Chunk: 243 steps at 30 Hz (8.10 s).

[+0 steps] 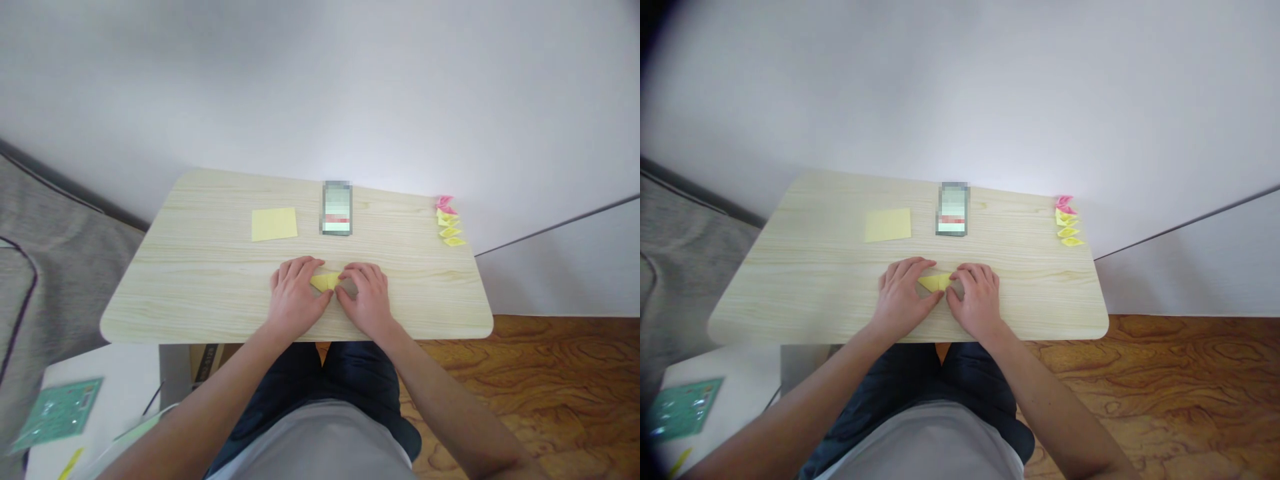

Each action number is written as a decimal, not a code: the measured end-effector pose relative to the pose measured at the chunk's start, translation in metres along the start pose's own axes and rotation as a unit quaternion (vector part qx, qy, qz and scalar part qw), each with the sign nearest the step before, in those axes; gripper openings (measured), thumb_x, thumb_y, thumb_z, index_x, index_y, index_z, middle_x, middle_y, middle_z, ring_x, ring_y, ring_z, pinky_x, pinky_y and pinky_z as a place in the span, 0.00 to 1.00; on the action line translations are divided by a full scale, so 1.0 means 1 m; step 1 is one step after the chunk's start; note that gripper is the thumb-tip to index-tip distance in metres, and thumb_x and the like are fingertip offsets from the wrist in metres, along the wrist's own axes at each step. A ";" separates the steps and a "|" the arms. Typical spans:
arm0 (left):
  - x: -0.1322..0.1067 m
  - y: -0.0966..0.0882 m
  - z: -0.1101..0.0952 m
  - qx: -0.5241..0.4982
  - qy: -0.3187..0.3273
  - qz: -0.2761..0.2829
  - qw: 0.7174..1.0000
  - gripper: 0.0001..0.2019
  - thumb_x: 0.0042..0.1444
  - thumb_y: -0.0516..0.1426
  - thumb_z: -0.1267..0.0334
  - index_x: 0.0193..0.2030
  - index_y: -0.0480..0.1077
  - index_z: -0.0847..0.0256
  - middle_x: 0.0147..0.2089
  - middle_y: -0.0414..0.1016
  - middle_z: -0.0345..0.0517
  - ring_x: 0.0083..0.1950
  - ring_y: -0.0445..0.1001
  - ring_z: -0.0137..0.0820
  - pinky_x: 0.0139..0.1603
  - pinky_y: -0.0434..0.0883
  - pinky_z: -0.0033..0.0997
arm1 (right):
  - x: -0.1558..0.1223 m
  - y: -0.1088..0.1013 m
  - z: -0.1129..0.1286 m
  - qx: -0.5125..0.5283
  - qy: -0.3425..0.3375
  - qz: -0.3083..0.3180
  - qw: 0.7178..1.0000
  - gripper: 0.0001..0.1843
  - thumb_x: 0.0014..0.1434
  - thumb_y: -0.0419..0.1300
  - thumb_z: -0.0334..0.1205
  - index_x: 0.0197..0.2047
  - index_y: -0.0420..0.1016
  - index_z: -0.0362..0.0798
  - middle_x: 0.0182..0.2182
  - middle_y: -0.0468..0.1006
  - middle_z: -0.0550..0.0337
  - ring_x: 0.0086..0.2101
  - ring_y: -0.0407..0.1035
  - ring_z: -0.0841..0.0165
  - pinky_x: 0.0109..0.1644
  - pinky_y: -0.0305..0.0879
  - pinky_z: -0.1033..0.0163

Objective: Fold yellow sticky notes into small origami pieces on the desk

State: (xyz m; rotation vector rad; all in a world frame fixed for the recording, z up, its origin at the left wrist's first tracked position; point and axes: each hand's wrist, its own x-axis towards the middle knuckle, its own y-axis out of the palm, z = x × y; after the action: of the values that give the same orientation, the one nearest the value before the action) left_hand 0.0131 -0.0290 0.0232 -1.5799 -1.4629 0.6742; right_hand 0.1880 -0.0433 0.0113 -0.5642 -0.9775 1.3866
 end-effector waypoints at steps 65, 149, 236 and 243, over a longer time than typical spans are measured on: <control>0.073 -0.012 0.019 -0.280 0.042 0.090 0.955 0.13 0.65 0.55 0.53 0.43 0.75 0.57 0.41 0.79 0.44 0.42 0.73 0.34 0.38 0.66 0.31 | 0.053 0.002 -0.005 0.442 0.167 -0.044 0.880 0.24 0.54 0.69 0.41 0.52 0.68 0.52 0.33 0.82 0.63 0.33 0.75 0.67 0.41 0.67 0.60; 0.105 0.012 0.034 -0.725 -0.075 0.223 0.647 0.09 0.59 0.65 0.60 0.41 0.74 0.62 0.35 0.74 0.40 0.34 0.73 0.25 0.35 0.67 0.23 | 0.091 0.005 -0.025 0.487 0.019 0.092 0.868 0.07 0.56 0.73 0.43 0.39 0.86 0.53 0.35 0.86 0.61 0.36 0.79 0.66 0.44 0.75 0.60; 0.005 0.007 0.037 -0.118 0.221 0.065 0.966 0.05 0.60 0.61 0.61 0.43 0.77 0.53 0.46 0.82 0.44 0.50 0.73 0.41 0.54 0.62 0.45 | -0.006 -0.009 -0.028 0.164 -0.031 0.068 0.984 0.09 0.63 0.66 0.40 0.47 0.81 0.53 0.35 0.79 0.57 0.38 0.72 0.62 0.46 0.70 0.54; 0.006 0.007 0.039 -0.133 0.216 0.067 0.965 0.05 0.61 0.62 0.60 0.43 0.79 0.52 0.46 0.82 0.44 0.49 0.73 0.40 0.54 0.62 0.44 | -0.006 -0.010 -0.027 0.175 -0.018 0.068 0.982 0.08 0.64 0.65 0.43 0.45 0.82 0.54 0.36 0.81 0.56 0.39 0.73 0.62 0.46 0.69 0.54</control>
State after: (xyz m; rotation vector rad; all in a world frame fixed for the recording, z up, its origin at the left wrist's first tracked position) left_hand -0.0151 -0.0143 -0.0003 -1.9025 -1.1592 0.1860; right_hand 0.2162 -0.0451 0.0043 -0.3468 -0.7091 1.6510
